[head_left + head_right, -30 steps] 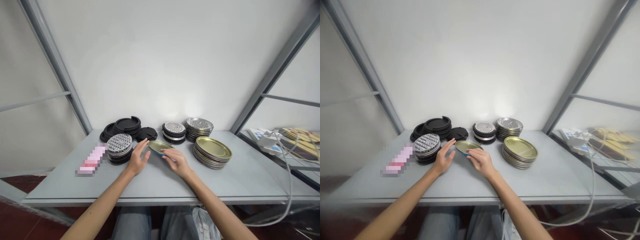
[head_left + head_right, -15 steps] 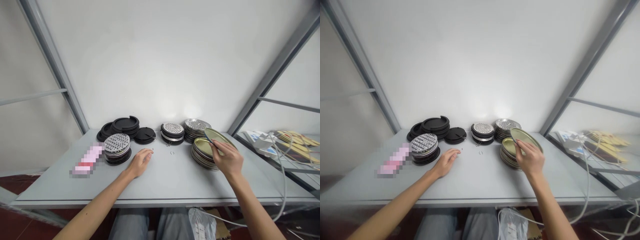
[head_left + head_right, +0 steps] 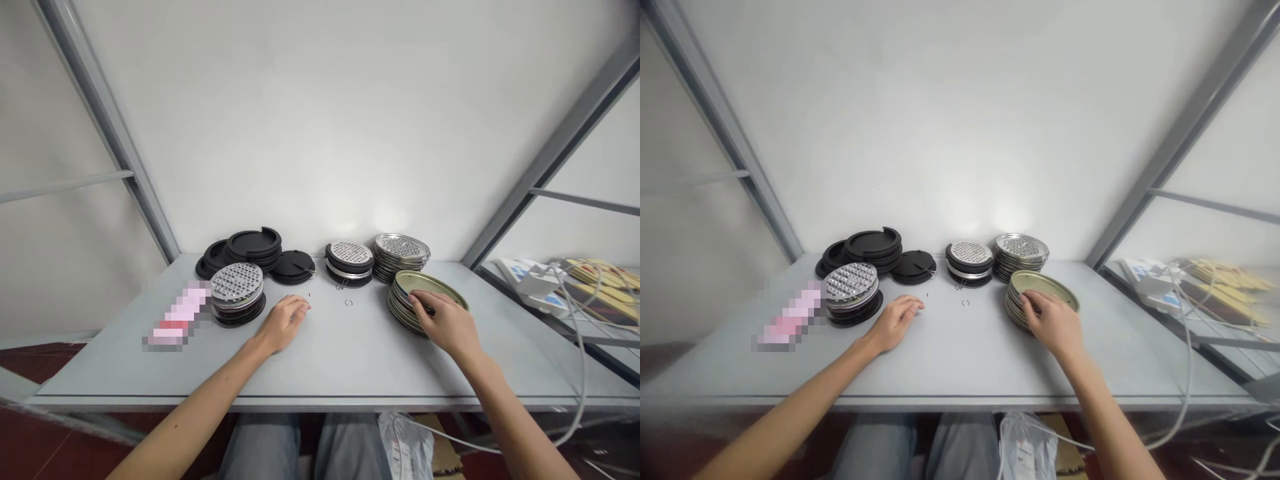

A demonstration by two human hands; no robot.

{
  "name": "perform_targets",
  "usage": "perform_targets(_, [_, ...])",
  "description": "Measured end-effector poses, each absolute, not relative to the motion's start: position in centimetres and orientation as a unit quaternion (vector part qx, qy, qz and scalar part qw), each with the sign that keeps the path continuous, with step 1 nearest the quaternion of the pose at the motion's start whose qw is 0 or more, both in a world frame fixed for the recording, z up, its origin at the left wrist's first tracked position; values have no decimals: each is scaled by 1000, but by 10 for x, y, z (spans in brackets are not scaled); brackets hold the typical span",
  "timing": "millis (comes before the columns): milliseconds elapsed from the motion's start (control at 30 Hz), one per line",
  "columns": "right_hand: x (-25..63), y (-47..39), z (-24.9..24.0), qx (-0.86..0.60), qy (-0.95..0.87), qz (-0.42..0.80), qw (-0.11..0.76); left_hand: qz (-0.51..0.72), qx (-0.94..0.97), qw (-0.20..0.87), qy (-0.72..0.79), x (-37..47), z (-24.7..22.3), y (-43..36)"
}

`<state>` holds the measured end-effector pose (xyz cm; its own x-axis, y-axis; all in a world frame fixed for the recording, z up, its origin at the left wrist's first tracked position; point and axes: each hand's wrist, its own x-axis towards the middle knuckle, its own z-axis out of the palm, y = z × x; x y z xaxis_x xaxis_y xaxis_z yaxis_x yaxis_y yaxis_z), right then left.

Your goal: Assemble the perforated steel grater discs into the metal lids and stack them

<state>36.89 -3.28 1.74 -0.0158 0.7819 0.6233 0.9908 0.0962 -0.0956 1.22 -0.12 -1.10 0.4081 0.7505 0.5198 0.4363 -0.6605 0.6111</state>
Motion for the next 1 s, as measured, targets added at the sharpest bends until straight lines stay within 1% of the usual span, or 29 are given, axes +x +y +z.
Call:
perform_targets(100, [367, -33, 23, -666, -680, -175, 253, 404, 817, 193, 363, 12, -12, -1])
perform_targets(167, [366, -30, 30, -667, -678, -164, 261, 400, 820, 192, 362, 13, -11, -2])
perform_targets(233, [360, -24, 39, -655, -669, -161, 312, 390, 826, 185, 363, 14, -11, -2])
perform_targets(300, [344, -15, 47, -626, -660, -154, 386, 379, 833, 174, 364, 14, -11, -2])
perform_targets(367, [318, -3, 49, -568, -689, -117, 434, 373, 836, 164, 367, 14, -11, -1])
perform_targets(433, [288, 12, 45, -492, -758, -47, 425, 375, 835, 160, 370, 13, -13, 1])
perform_targets(500, [259, 25, 33, -445, -813, 4, 375, 375, 834, 157, 373, 11, -15, 2])
perform_targets(567, [240, 36, 18, -414, -845, 30, 338, 373, 833, 152, 378, 10, -16, 3])
perform_targets(633, [233, 43, 4, -407, -846, 58, 341, 372, 834, 145, 382, 9, -16, 3])
perform_targets(733, [241, 46, -7, -414, -828, 101, 366, 373, 836, 139, 377, 11, -14, 2])
perform_targets(800, [253, 45, -8, -434, -816, 118, 363, 372, 839, 141, 371, 13, -13, 0])
perform_targets(1000, [271, 42, -8, -519, -811, 101, 251, 380, 831, 135, 384, 15, -10, 8])
